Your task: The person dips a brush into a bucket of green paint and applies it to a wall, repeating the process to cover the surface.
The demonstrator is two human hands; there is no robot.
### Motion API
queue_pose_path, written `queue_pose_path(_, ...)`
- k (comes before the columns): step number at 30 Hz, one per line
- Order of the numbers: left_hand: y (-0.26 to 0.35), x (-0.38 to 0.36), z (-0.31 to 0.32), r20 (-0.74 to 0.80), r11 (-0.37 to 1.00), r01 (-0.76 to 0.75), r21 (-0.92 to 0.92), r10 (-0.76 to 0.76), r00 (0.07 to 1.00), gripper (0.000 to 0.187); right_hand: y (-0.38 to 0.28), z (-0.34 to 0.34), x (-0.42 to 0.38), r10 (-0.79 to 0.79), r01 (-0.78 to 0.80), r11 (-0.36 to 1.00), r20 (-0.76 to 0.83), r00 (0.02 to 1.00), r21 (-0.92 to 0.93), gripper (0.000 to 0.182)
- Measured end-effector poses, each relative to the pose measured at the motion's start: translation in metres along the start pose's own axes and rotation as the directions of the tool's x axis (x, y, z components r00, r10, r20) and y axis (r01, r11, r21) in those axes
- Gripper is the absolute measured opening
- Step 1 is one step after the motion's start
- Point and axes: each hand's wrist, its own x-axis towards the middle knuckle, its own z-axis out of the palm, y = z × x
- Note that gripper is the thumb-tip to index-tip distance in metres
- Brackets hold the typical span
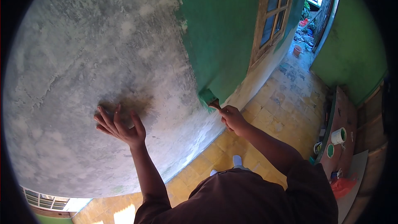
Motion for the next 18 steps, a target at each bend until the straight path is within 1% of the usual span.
queue_pose_path(2,0.001,0.0,-0.001,0.007,1.0,0.015,-0.007,-0.015,1.0,0.031,-0.017,-0.002,-0.006,0.145,-0.15,0.986,0.07,0.987,0.073,0.018)
queue_pose_path(3,0.001,0.0,-0.001,-0.004,1.0,0.014,-0.009,-0.014,1.0,0.031,-0.034,-0.001,-0.01,0.134,-0.139,0.988,0.069,0.989,0.071,0.018)
queue_pose_path(5,0.001,0.0,-0.001,0.008,1.0,0.01,-0.012,-0.01,1.0,0.034,-0.082,0.005,-0.02,0.008,-0.029,0.989,0.144,0.989,0.148,0.02)
queue_pose_path(6,0.001,0.0,-0.002,0.0,1.0,0.008,-0.013,-0.008,1.0,0.034,-0.105,0.009,-0.026,0.0,-0.021,0.989,0.144,0.99,0.148,0.02)
queue_pose_path(8,0.001,0.0,-0.003,0.02,1.0,0.019,-0.001,-0.019,1.0,0.032,-0.152,0.014,-0.04,-0.136,0.116,0.981,0.13,0.982,0.153,0.016)
queue_pose_path(10,0.001,0.001,-0.004,0.015,1.0,0.019,-0.007,-0.019,1.0,0.032,-0.19,0.017,-0.051,-0.262,0.246,0.961,0.139,0.955,0.123,0.016)
queue_pose_path(12,0.002,0.001,-0.004,0.012,1.0,0.024,-0.015,-0.024,1.0,0.032,-0.226,0.022,-0.063,-0.394,0.38,0.917,0.133,0.909,0.122,0.014)
queue_pose_path(14,0.002,0.001,-0.004,0.014,1.0,0.023,-0.013,-0.023,1.0,0.032,-0.253,0.029,-0.073,-0.526,0.513,0.85,0.131,0.84,0.123,0.015)
queue_pose_path(15,0.003,0.001,-0.004,0.013,1.0,0.021,-0.016,-0.021,1.0,0.032,-0.264,0.034,-0.076,-0.528,0.515,0.848,0.128,0.84,0.123,0.015)
queue_pose_path(17,0.003,0.002,-0.005,0.018,1.0,0.022,-0.009,-0.022,1.0,0.031,-0.281,0.042,-0.078,-0.761,0.748,0.647,0.053,0.647,0.148,0.017)
queue_pose_path(18,0.003,0.003,-0.005,0.017,1.0,0.02,-0.007,-0.02,1.0,0.031,-0.283,0.043,-0.076,-0.762,0.749,0.645,0.054,0.646,0.151,0.017)
